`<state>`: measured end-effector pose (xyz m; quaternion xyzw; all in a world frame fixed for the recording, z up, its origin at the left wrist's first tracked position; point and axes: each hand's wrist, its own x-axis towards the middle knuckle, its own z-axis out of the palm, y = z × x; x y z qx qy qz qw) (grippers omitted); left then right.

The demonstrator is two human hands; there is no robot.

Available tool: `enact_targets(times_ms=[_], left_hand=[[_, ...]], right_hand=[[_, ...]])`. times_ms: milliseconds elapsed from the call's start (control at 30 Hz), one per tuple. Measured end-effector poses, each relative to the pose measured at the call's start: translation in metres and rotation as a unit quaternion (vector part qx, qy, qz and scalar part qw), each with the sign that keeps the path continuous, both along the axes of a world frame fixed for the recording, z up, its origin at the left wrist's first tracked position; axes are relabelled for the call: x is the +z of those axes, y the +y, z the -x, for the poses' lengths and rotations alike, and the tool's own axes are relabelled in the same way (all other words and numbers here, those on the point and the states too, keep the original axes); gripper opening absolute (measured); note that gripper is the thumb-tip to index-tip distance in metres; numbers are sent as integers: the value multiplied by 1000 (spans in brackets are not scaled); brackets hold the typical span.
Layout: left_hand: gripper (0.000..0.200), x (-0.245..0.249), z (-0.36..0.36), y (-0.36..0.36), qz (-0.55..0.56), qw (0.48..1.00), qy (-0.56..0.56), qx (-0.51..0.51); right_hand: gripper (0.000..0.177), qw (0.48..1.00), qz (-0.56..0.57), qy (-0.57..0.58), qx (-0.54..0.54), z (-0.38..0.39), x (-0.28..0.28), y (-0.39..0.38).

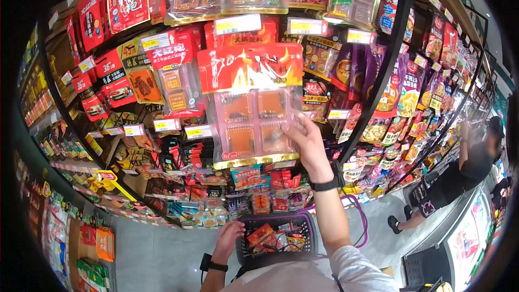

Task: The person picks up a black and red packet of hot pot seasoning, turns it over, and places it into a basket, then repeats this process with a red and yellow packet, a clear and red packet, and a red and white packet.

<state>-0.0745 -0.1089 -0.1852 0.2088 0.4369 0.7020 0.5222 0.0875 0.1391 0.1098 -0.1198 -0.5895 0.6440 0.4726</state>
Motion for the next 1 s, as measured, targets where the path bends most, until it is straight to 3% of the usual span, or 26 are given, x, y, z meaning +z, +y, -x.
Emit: enact_targets(times_ms=[100,200,233,300,333,400,467,500,567,667,733,767,900,1000], left_hand=[[19,50,-8,18,-96,985,142,34],[17,138,-30,37,-200,941,273,21],[18,164,-37,43,-236,919,317,7],[41,211,-51,64,-289,815,501,43],[55,236,-66,72,-308,816,486,49],[82,257,-83,98,-352,805,477,23],[82,255,-95,112,-330,792,513,1],[76,258,-98,117,-332,840,429,-20],[65,267,-100,126,-323,909,254,-66],[40,257,-91,139,-343,905,248,-34],[41,268,-96,138,-346,911,224,-11],[41,273,-96,138,-347,912,217,-4],[43,285,-96,135,-348,913,215,13],[43,295,-93,135,-344,905,250,21]], right_hand=[[43,997,-24,18,-73,-20,-10,-20],[42,985,-48,24,-165,-36,-15,-44],[42,976,-61,10,-209,-40,-17,-55],[41,952,-93,33,-289,-37,-29,-66],[42,926,-149,16,-347,-35,-31,-77],[47,956,-125,-56,-259,-42,-50,-90],[56,916,-314,-50,-245,-39,-52,-88],[65,918,-297,-67,-253,-40,-45,-96],[61,877,-371,-114,-283,-54,-37,-96],[53,837,-429,-148,-306,-72,-31,-91],[51,814,-451,-172,-322,-86,-28,-87],[46,825,-418,-154,-349,-90,-28,-83],[49,783,-379,-132,-475,-110,-28,-70],[59,859,-296,9,-417,-113,-32,-60]])
